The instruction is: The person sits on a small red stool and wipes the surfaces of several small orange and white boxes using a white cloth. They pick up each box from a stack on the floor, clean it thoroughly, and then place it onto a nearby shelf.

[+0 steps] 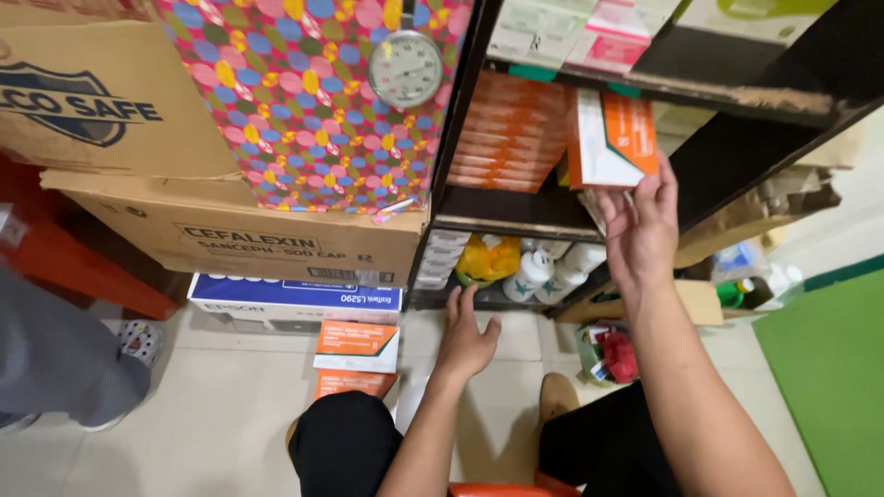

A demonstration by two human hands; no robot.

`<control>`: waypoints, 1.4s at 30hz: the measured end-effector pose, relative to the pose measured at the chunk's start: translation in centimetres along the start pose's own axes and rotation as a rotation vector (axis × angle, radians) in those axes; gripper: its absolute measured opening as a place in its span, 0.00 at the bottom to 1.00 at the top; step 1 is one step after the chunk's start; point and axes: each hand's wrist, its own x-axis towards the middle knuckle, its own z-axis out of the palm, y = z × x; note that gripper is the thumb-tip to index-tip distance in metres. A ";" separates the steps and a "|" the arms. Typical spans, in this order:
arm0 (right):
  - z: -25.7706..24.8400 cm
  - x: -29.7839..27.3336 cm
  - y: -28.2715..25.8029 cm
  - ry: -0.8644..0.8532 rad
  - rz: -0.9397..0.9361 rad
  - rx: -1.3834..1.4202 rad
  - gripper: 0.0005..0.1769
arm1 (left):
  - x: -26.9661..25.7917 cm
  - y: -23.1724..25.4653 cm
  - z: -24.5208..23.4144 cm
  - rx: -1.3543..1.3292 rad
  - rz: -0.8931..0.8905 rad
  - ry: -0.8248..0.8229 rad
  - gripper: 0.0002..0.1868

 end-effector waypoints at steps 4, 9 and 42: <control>2.6 0.2 -1.2 -0.005 -0.015 0.030 0.28 | 0.3 0.1 0.4 0.058 -0.026 -0.034 0.39; 5.8 1.2 -3.1 -0.133 -0.007 -0.060 0.44 | 1.2 -1.0 1.8 0.223 -0.042 -0.049 0.41; -4.1 -9.5 20.5 0.007 -0.527 -1.084 0.06 | 4.1 -14.8 6.8 0.311 -0.161 -0.037 0.34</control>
